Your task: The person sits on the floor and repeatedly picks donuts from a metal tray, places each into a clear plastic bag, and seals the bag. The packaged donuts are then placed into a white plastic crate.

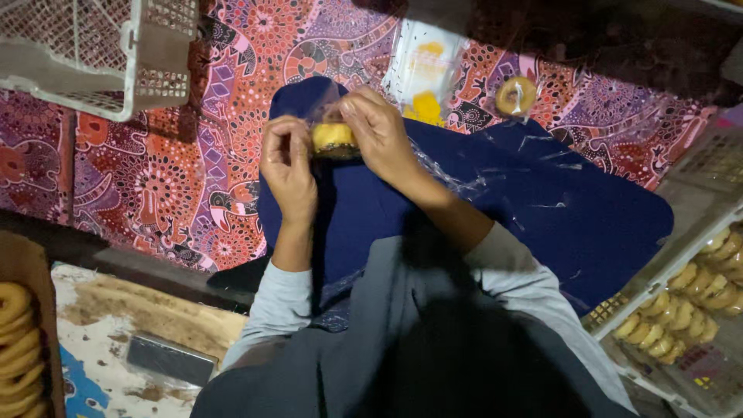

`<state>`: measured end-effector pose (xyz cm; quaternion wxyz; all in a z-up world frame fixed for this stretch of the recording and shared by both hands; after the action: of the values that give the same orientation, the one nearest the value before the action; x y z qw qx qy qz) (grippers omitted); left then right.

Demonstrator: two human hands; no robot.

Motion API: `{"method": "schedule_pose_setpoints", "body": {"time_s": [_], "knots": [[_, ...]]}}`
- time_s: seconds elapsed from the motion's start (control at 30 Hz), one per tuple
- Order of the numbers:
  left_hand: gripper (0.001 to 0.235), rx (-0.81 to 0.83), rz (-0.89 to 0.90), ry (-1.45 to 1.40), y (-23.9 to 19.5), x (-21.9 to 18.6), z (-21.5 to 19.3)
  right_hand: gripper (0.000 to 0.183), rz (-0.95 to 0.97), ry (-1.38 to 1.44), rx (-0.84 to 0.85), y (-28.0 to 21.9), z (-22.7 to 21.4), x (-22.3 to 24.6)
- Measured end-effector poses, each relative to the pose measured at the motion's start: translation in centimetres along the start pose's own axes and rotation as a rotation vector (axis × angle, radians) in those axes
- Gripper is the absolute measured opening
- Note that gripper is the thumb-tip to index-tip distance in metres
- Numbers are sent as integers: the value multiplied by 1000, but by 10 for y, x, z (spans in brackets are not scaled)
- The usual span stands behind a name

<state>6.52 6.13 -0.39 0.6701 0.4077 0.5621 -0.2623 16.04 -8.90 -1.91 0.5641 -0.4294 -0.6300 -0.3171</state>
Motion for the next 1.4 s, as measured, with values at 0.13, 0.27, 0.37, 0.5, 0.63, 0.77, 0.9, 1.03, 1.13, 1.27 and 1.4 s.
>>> {"method": "schedule_pose_setpoints", "body": {"time_s": [0.13, 0.27, 0.37, 0.5, 0.63, 0.77, 0.9, 1.03, 1.13, 1.27, 1.4], "knots": [[7, 138, 57, 146, 8, -9, 5, 22, 256, 579, 184, 10, 13, -16], [12, -12, -196, 52, -6, 23, -16, 21, 484, 729, 103, -10, 23, -53], [13, -68, -221, -26, -9, 37, -23, 17, 358, 658, 34, -13, 23, -67], [14, -67, -225, -36, -11, 39, -20, 15, 354, 587, 39, -12, 28, -82], [14, -77, -195, 3, -7, 30, -13, 12, 248, 467, 63, -1, 23, -64], [14, -161, -92, -86, -6, 16, -12, 9, 59, 134, 64, 5, 14, -24], [15, -157, 49, -157, -4, 2, -12, 10, 37, 287, 144, 3, 7, 6], [15, -158, 5, -143, -6, 8, -12, 14, -176, 15, 114, -4, -2, 33], [14, -162, -57, -113, -13, 17, -17, 11, -116, 17, 155, -8, 2, 26], [15, -212, 5, -177, -14, 17, -23, 5, 55, 267, 138, -5, 2, 1], [15, -184, -58, -73, -28, 9, -28, 8, 73, 220, 92, -22, 8, -24]]}}
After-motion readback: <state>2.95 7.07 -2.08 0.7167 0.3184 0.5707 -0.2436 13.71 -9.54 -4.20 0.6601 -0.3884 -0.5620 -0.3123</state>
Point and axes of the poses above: each hand's wrist, its own y-axis towards the middle knuckle, its own z-axis out of the palm, x = y × z, the point moved 7 cm from there along y, towards the middle knuckle, and after that the axes turned 13 degrees about z, right-handed, at the moved point
